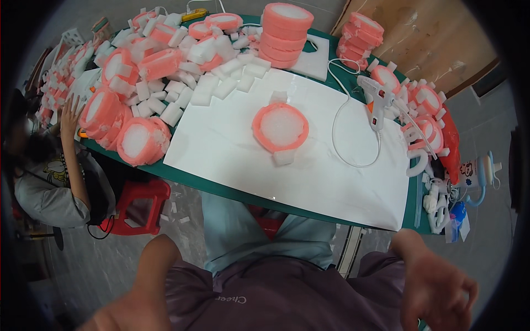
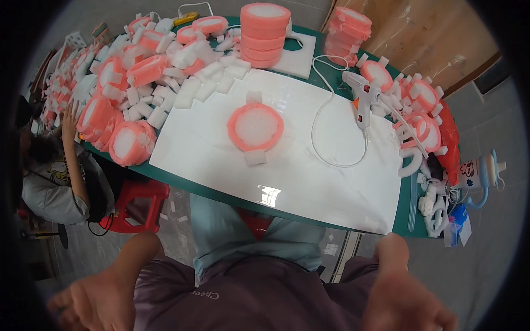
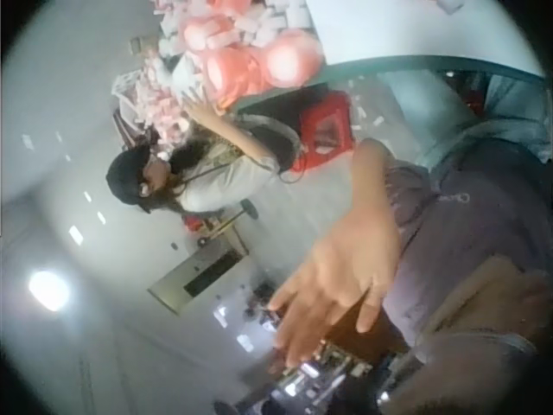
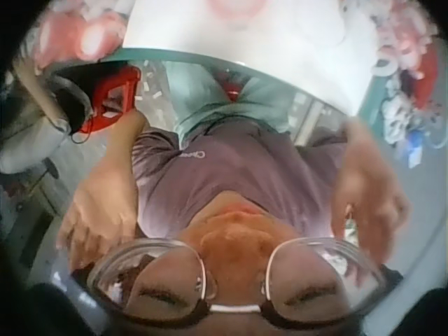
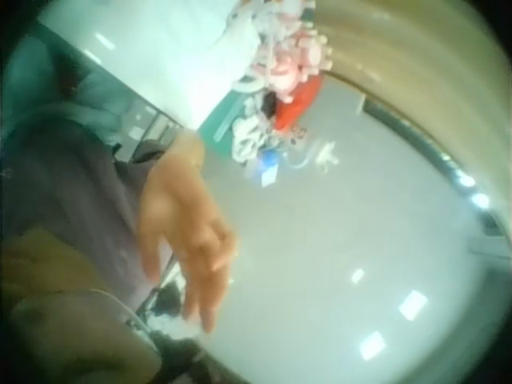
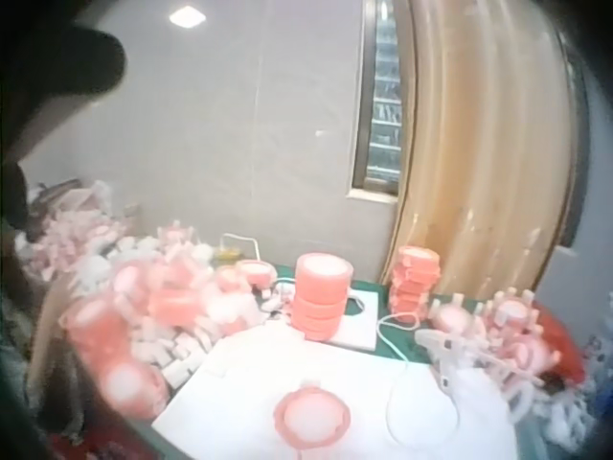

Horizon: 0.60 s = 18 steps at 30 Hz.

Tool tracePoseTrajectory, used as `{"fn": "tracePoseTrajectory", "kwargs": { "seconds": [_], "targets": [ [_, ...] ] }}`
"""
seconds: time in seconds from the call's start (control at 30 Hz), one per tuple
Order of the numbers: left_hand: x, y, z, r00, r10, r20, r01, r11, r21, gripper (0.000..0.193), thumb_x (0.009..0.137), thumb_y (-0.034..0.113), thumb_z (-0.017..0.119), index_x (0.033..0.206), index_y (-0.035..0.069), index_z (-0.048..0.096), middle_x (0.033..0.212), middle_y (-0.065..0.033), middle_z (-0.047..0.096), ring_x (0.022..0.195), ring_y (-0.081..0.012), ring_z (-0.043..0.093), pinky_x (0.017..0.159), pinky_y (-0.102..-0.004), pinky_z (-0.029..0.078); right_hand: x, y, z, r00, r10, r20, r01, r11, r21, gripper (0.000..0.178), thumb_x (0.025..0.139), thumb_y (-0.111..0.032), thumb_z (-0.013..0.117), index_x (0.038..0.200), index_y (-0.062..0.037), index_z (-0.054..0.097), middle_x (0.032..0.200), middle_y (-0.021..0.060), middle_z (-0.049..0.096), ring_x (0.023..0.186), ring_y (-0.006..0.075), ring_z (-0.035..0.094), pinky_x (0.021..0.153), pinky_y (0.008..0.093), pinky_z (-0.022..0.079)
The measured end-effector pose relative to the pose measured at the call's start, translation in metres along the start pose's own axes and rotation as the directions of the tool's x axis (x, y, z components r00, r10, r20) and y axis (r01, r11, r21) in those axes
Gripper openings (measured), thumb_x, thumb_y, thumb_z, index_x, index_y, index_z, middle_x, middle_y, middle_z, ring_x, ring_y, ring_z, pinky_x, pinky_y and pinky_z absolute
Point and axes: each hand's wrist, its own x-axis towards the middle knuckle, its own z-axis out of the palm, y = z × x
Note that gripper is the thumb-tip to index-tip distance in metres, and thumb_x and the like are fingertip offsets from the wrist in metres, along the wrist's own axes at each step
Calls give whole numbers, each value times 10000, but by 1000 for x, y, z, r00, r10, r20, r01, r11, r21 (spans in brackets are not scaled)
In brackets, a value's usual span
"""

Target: Apply glue to foam rings and attach small foam blocks to assemble products.

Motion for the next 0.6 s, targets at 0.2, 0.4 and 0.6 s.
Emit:
{"fn": "tracePoseTrajectory", "kwargs": {
  "seconds": [0.2,0.4,0.6],
  "targets": [
    [-77,-7,-12,742,-600,299,575,799,176,665,795,550,425,1289,130,276,1305,-198,271,1211,-362,252,991,-507,202,-77,11,11,877,357,321,-375,927,-5,353,733,-190,585,1071,-188,482,1056,78,505,962,228,450,748,357,373],
    [-96,1,-44,331,-525,784,615,750,243,237,723,221,628,863,32,599,710,-75,575,766,-237,532,790,-389,396,-130,19,16,261,451,854,-526,808,-266,245,600,-53,627,841,-58,585,891,89,555,768,234,511,683,315,383],
    [-150,18,-59,-72,-613,787,690,539,483,60,685,-14,593,728,16,622,555,-56,539,534,-197,517,669,-308,425,-166,20,7,-5,478,878,-580,714,-392,83,661,-26,621,712,-34,557,753,73,560,687,207,518,628,298,379]
  ]
}}
